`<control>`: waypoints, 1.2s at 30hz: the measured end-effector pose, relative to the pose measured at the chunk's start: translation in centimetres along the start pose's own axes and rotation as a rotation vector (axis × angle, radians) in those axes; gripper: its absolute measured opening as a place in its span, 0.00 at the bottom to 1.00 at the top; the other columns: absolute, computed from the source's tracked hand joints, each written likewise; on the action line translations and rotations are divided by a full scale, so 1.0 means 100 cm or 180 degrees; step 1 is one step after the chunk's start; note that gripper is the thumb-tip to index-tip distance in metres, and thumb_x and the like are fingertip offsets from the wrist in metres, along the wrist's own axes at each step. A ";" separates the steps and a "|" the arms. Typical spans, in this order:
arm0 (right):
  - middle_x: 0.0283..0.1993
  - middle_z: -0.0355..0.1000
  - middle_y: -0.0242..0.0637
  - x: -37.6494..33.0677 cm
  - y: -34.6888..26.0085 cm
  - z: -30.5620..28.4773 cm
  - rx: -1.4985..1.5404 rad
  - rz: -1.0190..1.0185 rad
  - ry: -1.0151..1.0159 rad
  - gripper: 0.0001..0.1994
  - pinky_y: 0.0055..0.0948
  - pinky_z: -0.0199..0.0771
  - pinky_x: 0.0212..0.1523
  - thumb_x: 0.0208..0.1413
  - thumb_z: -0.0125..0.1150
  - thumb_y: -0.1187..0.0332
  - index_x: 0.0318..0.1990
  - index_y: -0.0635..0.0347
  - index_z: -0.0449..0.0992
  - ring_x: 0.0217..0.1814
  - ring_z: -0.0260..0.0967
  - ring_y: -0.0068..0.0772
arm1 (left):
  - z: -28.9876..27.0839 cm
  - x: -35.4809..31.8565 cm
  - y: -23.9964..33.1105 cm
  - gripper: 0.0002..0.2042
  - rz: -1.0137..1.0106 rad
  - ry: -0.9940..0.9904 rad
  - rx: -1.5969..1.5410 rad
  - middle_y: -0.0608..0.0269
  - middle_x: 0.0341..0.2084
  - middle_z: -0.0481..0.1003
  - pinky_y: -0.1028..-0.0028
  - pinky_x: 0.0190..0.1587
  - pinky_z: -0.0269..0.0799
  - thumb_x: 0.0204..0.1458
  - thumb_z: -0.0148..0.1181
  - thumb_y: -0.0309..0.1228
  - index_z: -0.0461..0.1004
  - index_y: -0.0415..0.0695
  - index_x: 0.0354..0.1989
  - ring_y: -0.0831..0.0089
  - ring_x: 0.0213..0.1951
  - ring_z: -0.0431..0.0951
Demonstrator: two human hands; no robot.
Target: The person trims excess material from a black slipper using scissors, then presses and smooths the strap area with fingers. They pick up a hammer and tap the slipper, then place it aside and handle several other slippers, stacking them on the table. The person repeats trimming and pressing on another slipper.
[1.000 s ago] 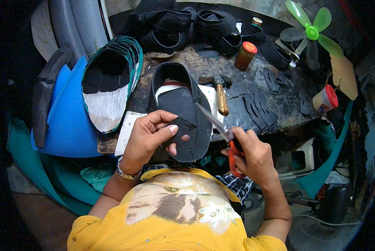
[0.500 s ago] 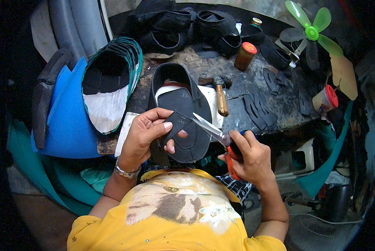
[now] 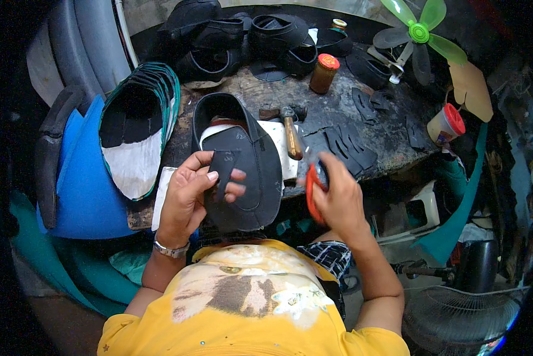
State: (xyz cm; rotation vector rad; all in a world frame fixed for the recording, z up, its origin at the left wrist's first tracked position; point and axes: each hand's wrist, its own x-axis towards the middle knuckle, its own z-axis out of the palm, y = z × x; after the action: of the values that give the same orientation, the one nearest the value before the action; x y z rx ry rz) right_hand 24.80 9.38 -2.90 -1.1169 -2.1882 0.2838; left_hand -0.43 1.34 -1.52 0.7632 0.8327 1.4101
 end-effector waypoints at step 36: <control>0.40 0.72 0.32 0.055 -0.044 0.087 0.3298 0.0860 -0.0300 0.09 0.18 0.68 0.47 0.60 0.50 0.79 0.48 0.68 0.69 0.40 0.69 0.18 | -0.047 -0.015 -0.039 0.31 0.1069 0.1425 0.0757 0.45 0.65 0.51 0.62 0.67 0.46 0.51 0.48 0.20 0.50 0.35 0.66 0.56 0.68 0.50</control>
State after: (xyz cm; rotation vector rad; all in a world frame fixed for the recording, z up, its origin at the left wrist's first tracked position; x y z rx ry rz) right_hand 14.11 11.84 -5.02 -0.7630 -1.5499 1.4076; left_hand -2.36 -0.46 -7.20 0.8049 1.2794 1.8416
